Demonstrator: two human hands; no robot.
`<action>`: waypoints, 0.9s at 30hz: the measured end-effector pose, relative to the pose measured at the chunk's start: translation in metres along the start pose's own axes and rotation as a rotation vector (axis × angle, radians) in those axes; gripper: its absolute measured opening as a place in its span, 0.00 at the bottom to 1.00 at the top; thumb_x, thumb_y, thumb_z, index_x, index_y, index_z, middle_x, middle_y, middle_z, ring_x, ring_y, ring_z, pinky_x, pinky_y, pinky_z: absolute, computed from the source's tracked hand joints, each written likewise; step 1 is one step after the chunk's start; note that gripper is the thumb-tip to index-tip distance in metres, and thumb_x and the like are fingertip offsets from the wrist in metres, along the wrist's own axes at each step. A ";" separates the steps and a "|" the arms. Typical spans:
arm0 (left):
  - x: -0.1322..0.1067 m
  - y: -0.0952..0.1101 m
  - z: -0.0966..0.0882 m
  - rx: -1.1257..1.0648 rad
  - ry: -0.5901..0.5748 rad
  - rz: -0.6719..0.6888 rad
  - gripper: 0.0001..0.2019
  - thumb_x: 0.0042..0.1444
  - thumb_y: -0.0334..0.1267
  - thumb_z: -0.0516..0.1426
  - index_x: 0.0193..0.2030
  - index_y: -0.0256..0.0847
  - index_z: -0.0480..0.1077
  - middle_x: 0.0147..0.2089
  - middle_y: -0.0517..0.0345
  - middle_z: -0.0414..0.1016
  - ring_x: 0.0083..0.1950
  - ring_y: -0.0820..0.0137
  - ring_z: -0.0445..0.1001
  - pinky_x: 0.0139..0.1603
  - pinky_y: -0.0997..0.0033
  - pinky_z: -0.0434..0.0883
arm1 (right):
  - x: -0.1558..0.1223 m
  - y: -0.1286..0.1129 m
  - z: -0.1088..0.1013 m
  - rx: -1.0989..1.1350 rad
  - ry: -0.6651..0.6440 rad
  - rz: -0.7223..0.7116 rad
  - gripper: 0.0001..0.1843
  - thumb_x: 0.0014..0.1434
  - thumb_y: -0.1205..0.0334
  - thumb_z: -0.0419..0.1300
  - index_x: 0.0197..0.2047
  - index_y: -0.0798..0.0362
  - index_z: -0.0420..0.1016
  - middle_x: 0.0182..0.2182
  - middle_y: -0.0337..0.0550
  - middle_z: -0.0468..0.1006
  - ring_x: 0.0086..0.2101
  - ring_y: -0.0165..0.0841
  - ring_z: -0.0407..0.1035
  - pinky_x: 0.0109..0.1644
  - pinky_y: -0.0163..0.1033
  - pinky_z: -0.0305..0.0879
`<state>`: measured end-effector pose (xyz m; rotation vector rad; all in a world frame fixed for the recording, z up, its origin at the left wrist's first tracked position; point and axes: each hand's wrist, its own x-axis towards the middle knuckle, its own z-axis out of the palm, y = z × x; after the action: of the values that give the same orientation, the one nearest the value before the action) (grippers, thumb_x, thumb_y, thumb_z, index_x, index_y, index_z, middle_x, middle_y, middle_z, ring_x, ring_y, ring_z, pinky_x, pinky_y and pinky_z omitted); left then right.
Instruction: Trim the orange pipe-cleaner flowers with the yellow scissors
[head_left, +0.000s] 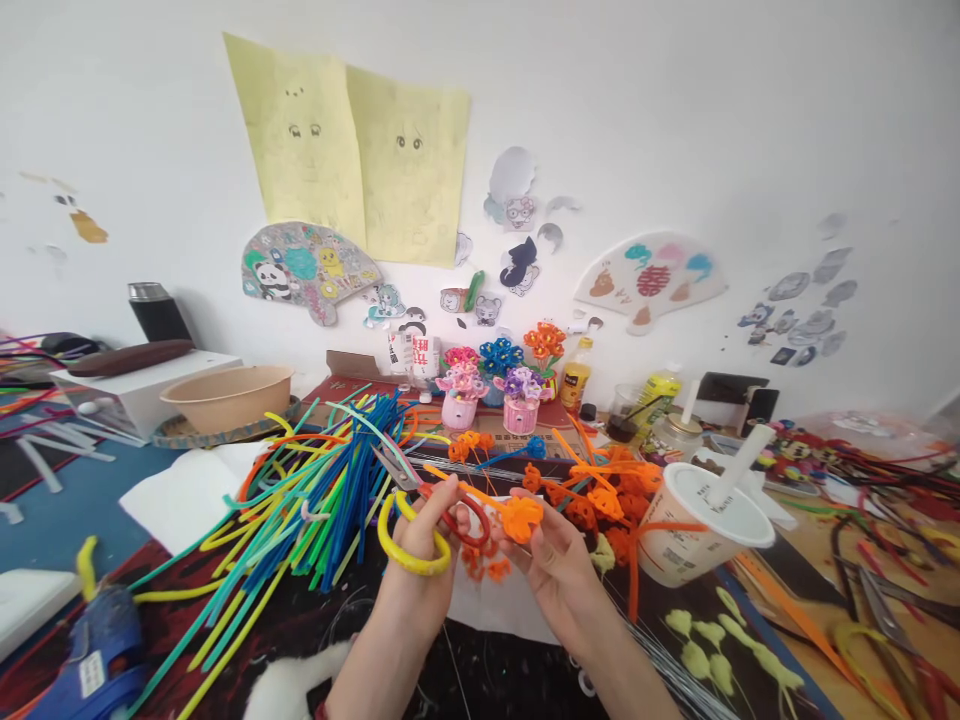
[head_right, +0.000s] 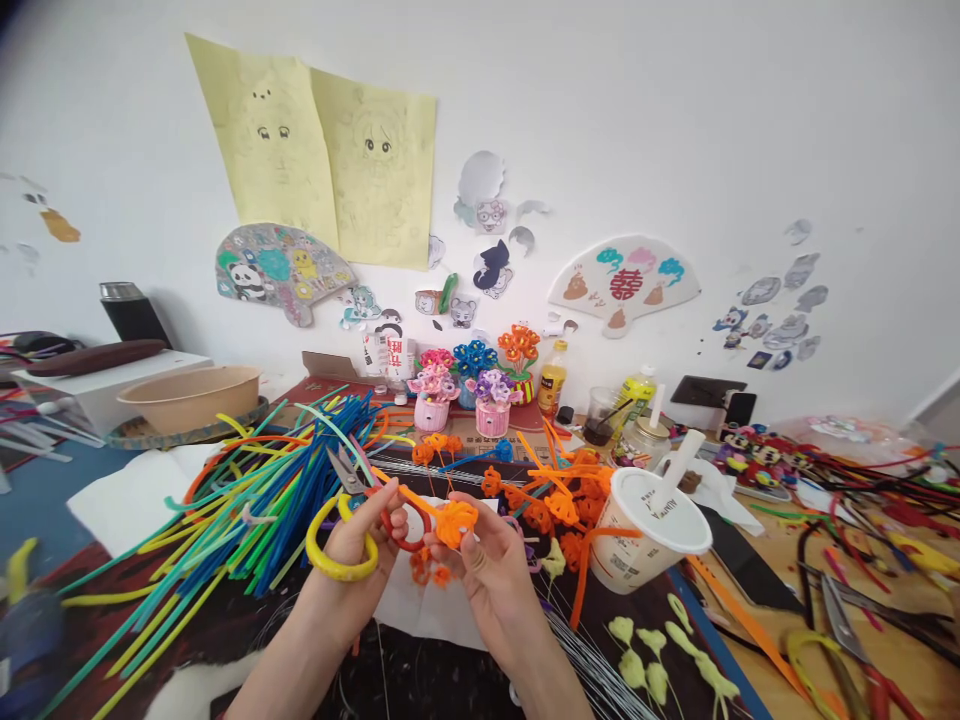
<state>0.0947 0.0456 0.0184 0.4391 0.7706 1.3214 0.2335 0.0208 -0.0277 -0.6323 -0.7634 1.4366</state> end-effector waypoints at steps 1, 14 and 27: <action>0.002 0.001 -0.002 -0.007 0.014 0.009 0.16 0.36 0.41 0.70 0.21 0.38 0.68 0.17 0.67 0.67 0.19 0.81 0.64 0.22 0.82 0.65 | -0.001 0.000 0.001 0.004 0.000 0.002 0.22 0.45 0.53 0.74 0.44 0.48 0.80 0.39 0.44 0.79 0.37 0.41 0.76 0.46 0.51 0.74; -0.002 0.013 -0.003 0.098 -0.097 -0.014 0.15 0.37 0.42 0.70 0.23 0.38 0.69 0.15 0.67 0.65 0.17 0.80 0.62 0.19 0.79 0.63 | -0.012 -0.025 0.007 -0.017 -0.331 0.269 0.37 0.39 0.41 0.72 0.51 0.49 0.76 0.48 0.50 0.76 0.41 0.42 0.75 0.46 0.47 0.70; 0.007 0.004 0.002 0.291 -0.144 0.078 0.18 0.35 0.41 0.69 0.28 0.41 0.65 0.13 0.69 0.66 0.15 0.79 0.62 0.18 0.80 0.60 | -0.019 -0.011 0.010 -0.092 -0.424 0.359 0.22 0.48 0.52 0.72 0.45 0.53 0.78 0.37 0.45 0.80 0.35 0.35 0.77 0.44 0.42 0.71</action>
<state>0.0940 0.0530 0.0206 0.7948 0.8343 1.2377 0.2331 0.0010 -0.0140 -0.5584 -1.0913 1.9082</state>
